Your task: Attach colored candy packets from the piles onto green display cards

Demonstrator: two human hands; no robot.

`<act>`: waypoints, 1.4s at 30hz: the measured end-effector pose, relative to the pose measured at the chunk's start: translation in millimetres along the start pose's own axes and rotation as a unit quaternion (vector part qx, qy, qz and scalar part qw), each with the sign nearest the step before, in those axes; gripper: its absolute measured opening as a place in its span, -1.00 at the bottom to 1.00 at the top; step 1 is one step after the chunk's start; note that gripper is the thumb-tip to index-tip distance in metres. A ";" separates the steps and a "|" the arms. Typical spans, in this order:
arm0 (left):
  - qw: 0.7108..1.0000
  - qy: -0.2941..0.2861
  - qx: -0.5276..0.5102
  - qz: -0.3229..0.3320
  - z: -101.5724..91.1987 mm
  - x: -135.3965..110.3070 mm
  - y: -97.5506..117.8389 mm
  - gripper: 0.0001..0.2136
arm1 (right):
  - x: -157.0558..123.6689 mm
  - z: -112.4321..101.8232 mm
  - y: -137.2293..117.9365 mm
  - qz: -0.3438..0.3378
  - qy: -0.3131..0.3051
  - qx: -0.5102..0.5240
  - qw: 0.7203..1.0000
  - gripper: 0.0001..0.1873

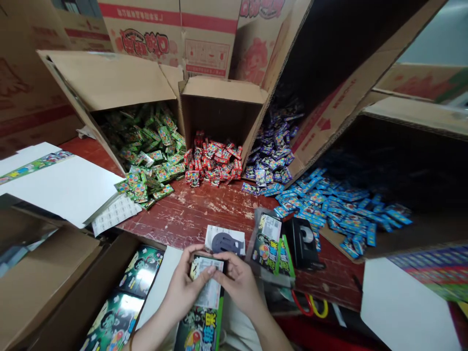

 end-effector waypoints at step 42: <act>0.997 -0.017 -0.040 -0.071 -25.0 59.7 -46.3 -0.66 | 119.2 -80.2 17.2 -0.022 0.007 -0.347 0.938 -0.94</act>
Point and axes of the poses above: each hand's wrist, its own x-axis towards the middle knuckle, its own z-axis out of the palm, y = z × x, the point moved 3 cm from there along x, towards the middle knuckle, and after that the axes turned 4 degrees about -z, right-handed, at the moved point
